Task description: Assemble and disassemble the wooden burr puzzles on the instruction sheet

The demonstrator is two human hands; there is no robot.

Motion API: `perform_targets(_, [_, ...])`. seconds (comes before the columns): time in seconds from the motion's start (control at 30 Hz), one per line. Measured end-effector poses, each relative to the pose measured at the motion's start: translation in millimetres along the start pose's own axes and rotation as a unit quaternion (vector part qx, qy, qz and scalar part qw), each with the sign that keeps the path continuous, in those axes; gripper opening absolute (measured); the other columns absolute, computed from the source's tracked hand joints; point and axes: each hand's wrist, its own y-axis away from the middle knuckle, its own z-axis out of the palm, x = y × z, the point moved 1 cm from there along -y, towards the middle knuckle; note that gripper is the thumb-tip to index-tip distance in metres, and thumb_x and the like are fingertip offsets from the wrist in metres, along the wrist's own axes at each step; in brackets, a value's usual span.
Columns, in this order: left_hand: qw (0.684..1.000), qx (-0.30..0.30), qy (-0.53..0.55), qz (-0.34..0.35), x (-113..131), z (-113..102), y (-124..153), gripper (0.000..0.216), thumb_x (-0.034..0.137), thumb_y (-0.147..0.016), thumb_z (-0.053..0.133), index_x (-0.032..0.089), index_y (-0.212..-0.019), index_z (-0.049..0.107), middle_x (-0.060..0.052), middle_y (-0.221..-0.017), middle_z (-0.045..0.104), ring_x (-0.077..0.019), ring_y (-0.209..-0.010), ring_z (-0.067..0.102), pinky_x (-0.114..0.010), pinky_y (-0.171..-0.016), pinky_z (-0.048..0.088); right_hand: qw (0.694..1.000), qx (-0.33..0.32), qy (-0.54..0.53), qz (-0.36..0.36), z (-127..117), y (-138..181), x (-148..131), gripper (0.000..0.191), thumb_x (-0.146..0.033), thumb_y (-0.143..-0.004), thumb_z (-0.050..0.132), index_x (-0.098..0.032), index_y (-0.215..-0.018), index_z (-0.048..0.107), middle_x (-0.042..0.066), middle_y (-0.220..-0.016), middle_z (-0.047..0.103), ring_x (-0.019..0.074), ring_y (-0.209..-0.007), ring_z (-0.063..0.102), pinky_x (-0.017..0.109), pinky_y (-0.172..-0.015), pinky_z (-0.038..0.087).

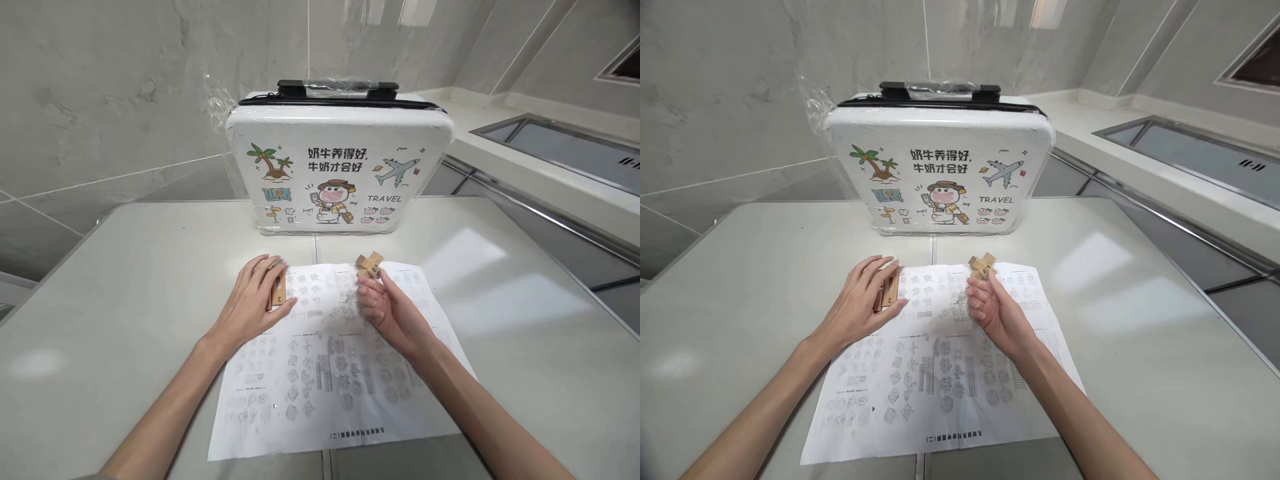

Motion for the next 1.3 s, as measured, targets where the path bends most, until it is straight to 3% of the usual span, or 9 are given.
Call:
perform_targets(0.13, [0.999,0.008,0.004,0.047,7,0,0,0.062,0.048,-0.1,0.067,0.025,-0.154,0.047,-0.015,-0.158,0.053,-0.0388,-0.151,0.04,-0.061,-0.123,0.039,0.999,-0.039,-0.014,-0.004,-6,-10,-9,0.045,-0.06,-0.107,0.042,-0.022,-0.099,0.064,0.002,-0.077,0.049,0.0151,-0.055,0.034,0.022,-0.035,0.034])
perform_targets(0.33, [0.997,0.005,0.038,0.07,20,0,-1,0.054,0.044,-0.1,0.068,0.025,-0.148,0.054,-0.015,-0.15,0.062,-0.0374,-0.145,0.049,-0.06,-0.119,0.043,0.994,-0.035,-0.078,0.061,-6,-9,-10,0.029,-0.05,-0.099,0.058,-0.023,-0.087,0.056,-0.003,-0.07,0.044,0.0108,-0.048,0.024,0.018,-0.032,0.022])
perform_targets(0.5, [0.978,0.005,0.205,-0.032,44,3,2,0.041,0.045,-0.105,0.063,0.027,-0.141,0.057,-0.012,-0.142,0.067,-0.0307,-0.134,0.062,-0.052,-0.112,0.053,0.984,-0.089,-0.087,0.127,6,7,-3,0.034,-0.051,-0.1,0.057,-0.022,-0.081,0.056,-0.006,-0.062,0.051,0.008,-0.038,0.03,0.018,-0.029,0.025])
perform_targets(0.57, [0.946,-0.014,0.31,-0.093,55,6,5,0.049,0.051,-0.105,0.062,0.028,-0.147,0.052,-0.014,-0.146,0.066,-0.0302,-0.133,0.065,-0.051,-0.109,0.057,0.97,-0.179,-0.066,0.153,14,16,-1,0.04,-0.051,-0.102,0.052,-0.021,-0.076,0.056,-0.005,-0.059,0.056,0.0075,-0.033,0.034,0.019,-0.028,0.027])
perform_targets(0.67, [0.871,-0.086,0.474,-0.094,70,7,9,0.067,0.055,-0.101,0.067,0.034,-0.159,0.041,-0.015,-0.157,0.058,-0.0317,-0.144,0.059,-0.052,-0.114,0.056,0.93,-0.313,-0.06,0.18,22,27,4,0.044,-0.048,-0.104,0.05,-0.018,-0.074,0.059,-0.002,-0.058,0.061,0.0075,-0.034,0.043,0.018,-0.031,0.034])
perform_targets(0.83, [0.738,-0.182,0.64,-0.11,80,5,11,0.074,0.053,-0.089,0.084,0.03,-0.152,0.055,-0.016,-0.152,0.063,-0.0387,-0.147,0.054,-0.055,-0.116,0.05,0.883,-0.42,-0.079,0.192,27,32,15,0.04,-0.052,-0.103,0.06,-0.015,-0.091,0.066,0.001,-0.068,0.066,0.0105,-0.041,0.056,0.02,-0.034,0.044])
perform_targets(0.97, [0.72,-0.142,0.665,-0.138,79,7,10,0.073,0.038,-0.074,0.098,0.028,-0.138,0.063,-0.011,-0.134,0.07,-0.036,-0.137,0.061,-0.047,-0.11,0.052,0.906,-0.403,-0.032,0.129,27,32,14,0.037,-0.051,-0.108,0.058,-0.015,-0.102,0.067,0.002,-0.079,0.067,0.0102,-0.049,0.06,0.021,-0.04,0.049])
perform_targets(1.13, [0.751,-0.092,0.633,-0.163,80,10,9,0.074,0.028,-0.065,0.101,0.028,-0.128,0.064,-0.009,-0.129,0.067,-0.0333,-0.127,0.064,-0.044,-0.102,0.054,0.931,-0.349,0.107,0.028,29,37,4,0.032,-0.048,-0.111,0.054,-0.019,-0.099,0.062,0.0,-0.077,0.063,0.0106,-0.054,0.058,0.023,-0.049,0.047])
perform_targets(1.3, [0.783,-0.049,0.597,-0.169,84,12,13,0.07,0.027,-0.066,0.101,0.029,-0.124,0.062,-0.007,-0.125,0.067,-0.0299,-0.12,0.065,-0.04,-0.099,0.053,0.925,-0.216,0.283,-0.131,33,38,10,0.026,-0.038,-0.113,0.049,-0.021,-0.095,0.057,-0.002,-0.072,0.06,0.0126,-0.059,0.051,0.026,-0.058,0.04])
